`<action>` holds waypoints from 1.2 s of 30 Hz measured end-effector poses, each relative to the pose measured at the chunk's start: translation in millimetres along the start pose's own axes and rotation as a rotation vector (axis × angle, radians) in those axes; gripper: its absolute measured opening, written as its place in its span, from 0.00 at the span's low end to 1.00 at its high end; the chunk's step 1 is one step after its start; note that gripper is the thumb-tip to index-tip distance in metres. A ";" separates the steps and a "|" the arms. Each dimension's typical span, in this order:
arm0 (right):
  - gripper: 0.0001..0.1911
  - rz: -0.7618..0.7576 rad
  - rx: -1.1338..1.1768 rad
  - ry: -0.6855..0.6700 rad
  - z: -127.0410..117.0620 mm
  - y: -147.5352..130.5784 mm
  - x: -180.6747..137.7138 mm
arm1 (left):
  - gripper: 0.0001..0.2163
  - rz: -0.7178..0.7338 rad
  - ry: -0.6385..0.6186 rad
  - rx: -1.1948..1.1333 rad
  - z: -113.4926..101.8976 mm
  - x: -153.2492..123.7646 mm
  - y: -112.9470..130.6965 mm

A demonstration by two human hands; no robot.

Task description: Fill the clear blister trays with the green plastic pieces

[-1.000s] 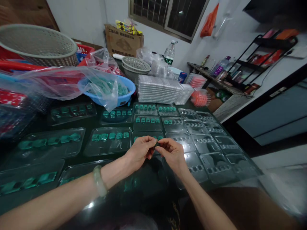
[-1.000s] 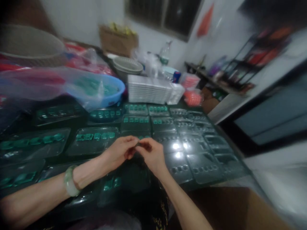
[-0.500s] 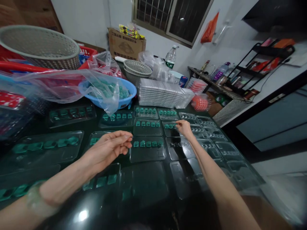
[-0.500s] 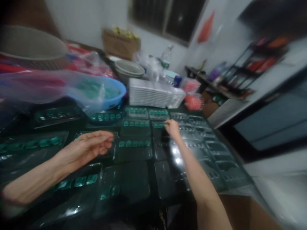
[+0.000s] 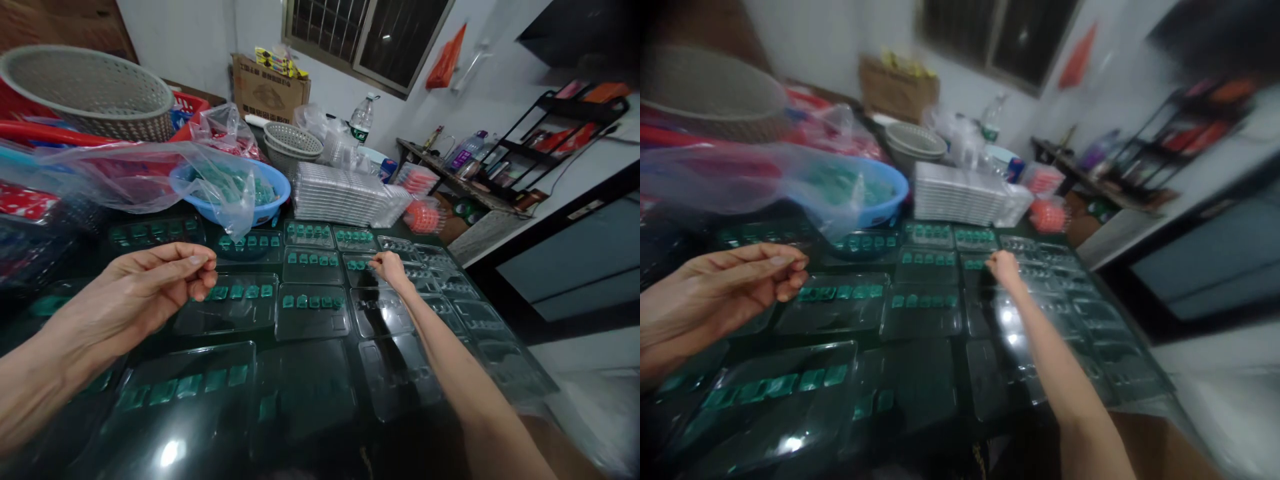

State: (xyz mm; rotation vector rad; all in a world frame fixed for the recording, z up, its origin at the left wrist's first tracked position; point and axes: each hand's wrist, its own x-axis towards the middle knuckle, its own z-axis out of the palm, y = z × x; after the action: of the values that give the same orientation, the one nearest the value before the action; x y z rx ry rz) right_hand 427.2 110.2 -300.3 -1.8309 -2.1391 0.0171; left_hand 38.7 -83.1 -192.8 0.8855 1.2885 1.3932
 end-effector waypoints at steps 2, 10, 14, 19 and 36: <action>0.08 -0.016 0.013 -0.016 -2.5 1.9 1.8 | 0.09 -0.009 0.012 0.000 -1.5 0.4 1.0; 0.08 -0.056 0.064 -0.031 2.1 9.5 5.9 | 0.09 0.024 0.052 -0.028 -3.1 2.2 5.0; 0.09 -0.083 0.067 -0.019 6.1 4.6 0.0 | 0.09 0.022 0.019 0.001 -1.3 1.5 2.8; 0.10 -0.095 0.039 0.002 3.7 -1.3 -3.0 | 0.08 0.002 0.008 -0.012 -1.8 0.1 2.6; 0.08 -0.145 -0.175 -0.179 -2.6 -15.1 -1.8 | 0.08 0.014 -0.012 -0.015 7.0 3.8 0.3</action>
State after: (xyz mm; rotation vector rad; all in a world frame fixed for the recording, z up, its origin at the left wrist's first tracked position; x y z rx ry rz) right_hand 413.6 105.3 -295.0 -1.8235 -2.4631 -0.0429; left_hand 44.5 -77.7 -191.7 0.8935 1.2631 1.4049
